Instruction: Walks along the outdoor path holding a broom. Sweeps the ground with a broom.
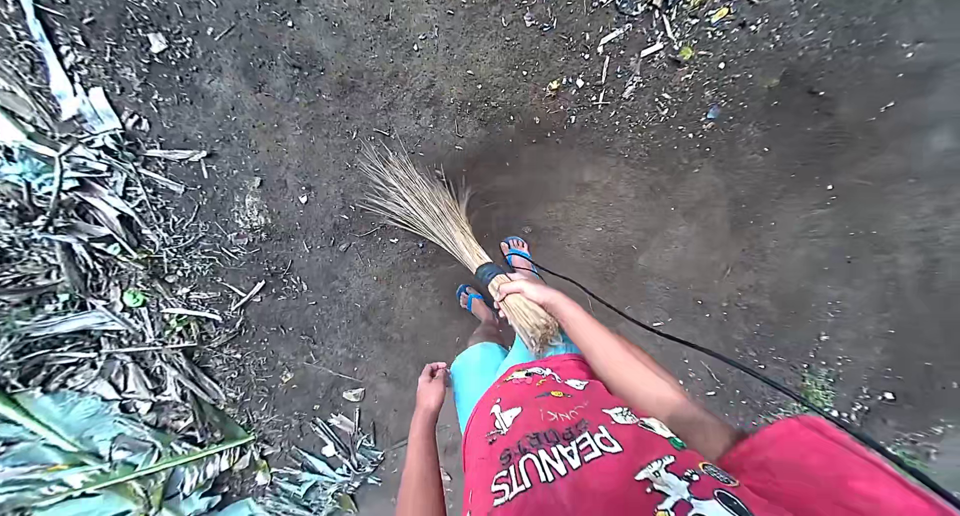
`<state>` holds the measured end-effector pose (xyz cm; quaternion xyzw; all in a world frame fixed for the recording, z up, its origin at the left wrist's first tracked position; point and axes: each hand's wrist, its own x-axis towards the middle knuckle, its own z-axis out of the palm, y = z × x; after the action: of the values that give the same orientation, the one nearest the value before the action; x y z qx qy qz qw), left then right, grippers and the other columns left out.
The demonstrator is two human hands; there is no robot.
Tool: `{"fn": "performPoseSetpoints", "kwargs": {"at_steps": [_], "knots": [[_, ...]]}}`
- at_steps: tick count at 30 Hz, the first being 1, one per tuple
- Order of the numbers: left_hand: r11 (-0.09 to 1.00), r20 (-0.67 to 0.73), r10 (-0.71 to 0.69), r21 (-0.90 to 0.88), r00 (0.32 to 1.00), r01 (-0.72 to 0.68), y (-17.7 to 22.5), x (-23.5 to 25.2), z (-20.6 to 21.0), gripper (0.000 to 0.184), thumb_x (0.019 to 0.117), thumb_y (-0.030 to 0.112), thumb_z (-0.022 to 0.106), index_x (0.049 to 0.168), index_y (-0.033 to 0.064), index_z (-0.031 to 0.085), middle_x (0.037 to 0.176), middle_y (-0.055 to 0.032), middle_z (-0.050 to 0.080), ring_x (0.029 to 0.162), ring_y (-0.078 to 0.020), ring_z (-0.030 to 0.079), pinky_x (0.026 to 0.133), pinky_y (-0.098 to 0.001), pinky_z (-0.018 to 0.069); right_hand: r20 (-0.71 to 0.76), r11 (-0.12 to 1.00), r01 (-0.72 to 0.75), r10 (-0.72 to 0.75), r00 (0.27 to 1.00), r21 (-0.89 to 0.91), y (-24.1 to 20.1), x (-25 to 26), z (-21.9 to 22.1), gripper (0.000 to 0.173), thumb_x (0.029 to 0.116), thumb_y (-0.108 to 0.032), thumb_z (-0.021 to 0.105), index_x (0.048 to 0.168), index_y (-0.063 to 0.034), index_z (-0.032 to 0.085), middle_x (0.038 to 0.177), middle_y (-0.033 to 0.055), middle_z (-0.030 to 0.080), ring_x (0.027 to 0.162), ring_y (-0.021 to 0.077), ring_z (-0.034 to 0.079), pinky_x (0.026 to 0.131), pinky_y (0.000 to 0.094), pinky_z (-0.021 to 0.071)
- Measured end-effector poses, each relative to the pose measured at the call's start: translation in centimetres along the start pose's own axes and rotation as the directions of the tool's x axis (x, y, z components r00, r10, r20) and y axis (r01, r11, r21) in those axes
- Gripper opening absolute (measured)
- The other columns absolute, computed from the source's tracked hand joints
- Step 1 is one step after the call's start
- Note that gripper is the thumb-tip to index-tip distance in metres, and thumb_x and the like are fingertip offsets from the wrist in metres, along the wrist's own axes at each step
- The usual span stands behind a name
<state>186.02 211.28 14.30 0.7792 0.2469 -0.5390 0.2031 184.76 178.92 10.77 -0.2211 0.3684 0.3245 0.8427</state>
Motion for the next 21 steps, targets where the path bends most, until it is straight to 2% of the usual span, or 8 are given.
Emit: {"fn": "performPoseSetpoints", "kwargs": {"at_steps": [4,10,12,14,15,17,19,21], "knots": [[0.999,0.022,0.046,-0.019,0.999,-0.045,4.6,0.3,-1.7,0.036,0.1110,0.019,0.039,0.135,-0.0045,0.054,0.124,-0.0226,0.063,0.104,-0.0275,0.065,0.089,-0.0443,0.0531,0.173,0.997,-0.025,0.012,0.985,0.072,-1.1,-3.1,-2.2,0.030,0.0988,-0.032,0.037,0.111,-0.0147,0.059,0.091,0.0035,0.069,0.065,0.0115,0.065,0.054,0.0262,0.0550],[0.944,0.055,0.330,-0.030,0.942,-0.329,11.3,4.4,-3.9,0.037,0.1097,0.020,0.042,0.136,-0.0022,0.054,0.125,-0.0249,0.063,0.111,-0.0350,0.065,0.097,-0.0523,0.0524,-0.235,0.989,0.112,-0.133,0.963,-0.099,-2.4,-11.0,-7.5,0.026,0.0985,-0.031,0.042,0.116,-0.0189,0.057,0.095,0.0009,0.068,0.073,0.0125,0.067,0.061,0.0289,0.0585],[0.922,0.084,0.386,-0.059,0.919,-0.382,13.4,6.1,-4.4,0.035,0.1093,0.017,0.042,0.134,-0.0029,0.055,0.124,-0.0245,0.063,0.109,-0.0338,0.065,0.096,-0.0510,0.0525,-0.487,0.980,0.122,-0.185,0.854,-0.159,-3.3,-12.4,-9.0,0.022,0.1019,-0.027,0.040,0.109,-0.0158,0.058,0.088,0.0002,0.069,0.071,0.0121,0.068,0.062,0.0284,0.0594],[0.917,0.132,0.399,-0.060,0.908,-0.394,14.8,7.8,-4.9,0.035,0.1092,0.018,0.041,0.134,-0.0027,0.055,0.125,-0.0243,0.064,0.111,-0.0342,0.065,0.097,-0.0517,0.0522,-0.753,0.949,-0.028,-0.229,0.617,-0.313,-4.2,-12.8,-9.7,0.014,0.0998,-0.024,0.054,0.105,-0.0128,0.061,0.081,-0.0023,0.068,0.067,0.0086,0.067,0.061,0.0269,0.0579],[0.919,0.151,0.393,-0.052,0.907,-0.390,15.3,8.6,-5.5,0.035,0.1096,0.018,0.041,0.134,-0.0028,0.055,0.125,-0.0246,0.064,0.111,-0.0349,0.065,0.097,-0.0524,0.0518,-0.838,0.917,-0.168,-0.241,0.490,-0.362,-4.8,-12.6,-9.3,0.020,0.0959,-0.028,0.060,0.108,-0.0111,0.063,0.083,-0.0019,0.066,0.069,0.0072,0.064,0.064,0.0286,0.0554],[0.932,0.176,0.362,-0.039,0.915,-0.361,16.2,9.8,-7.1,0.036,0.1103,0.020,0.041,0.134,-0.0037,0.055,0.126,-0.0264,0.063,0.113,-0.0367,0.064,0.099,-0.0537,0.0510,-0.912,0.904,-0.294,-0.194,0.361,-0.309,-6.4,-11.8,-8.8,0.035,0.0953,-0.032,0.059,0.117,-0.0043,0.061,0.098,0.0070,0.061,0.080,0.0133,0.056,0.073,0.0387,0.0493],[0.947,0.181,0.322,-0.043,0.929,-0.319,16.2,10.4,-9.2,0.037,0.1101,0.022,0.042,0.133,-0.0037,0.055,0.127,-0.0272,0.062,0.116,-0.0381,0.063,0.100,-0.0555,0.0496,-0.936,0.940,-0.248,-0.148,0.319,-0.233,-8.0,-10.8,-8.6,0.025,0.1006,-0.037,0.047,0.103,-0.0141,0.056,0.084,-0.0008,0.056,0.067,0.0077,0.053,0.059,0.0311,0.0473],[0.955,0.155,0.298,-0.050,0.942,-0.294,16.0,10.5,-11.7,0.039,0.1101,0.025,0.041,0.135,-0.0020,0.056,0.129,-0.0265,0.062,0.119,-0.0387,0.062,0.102,-0.0569,0.0490,-0.931,0.994,-0.016,-0.091,0.353,-0.104,-9.8,-9.5,-5.9,0.034,0.1077,-0.044,0.033,0.110,-0.0174,0.055,0.089,-0.0015,0.058,0.074,0.0090,0.057,0.065,0.0324,0.0499]]}}
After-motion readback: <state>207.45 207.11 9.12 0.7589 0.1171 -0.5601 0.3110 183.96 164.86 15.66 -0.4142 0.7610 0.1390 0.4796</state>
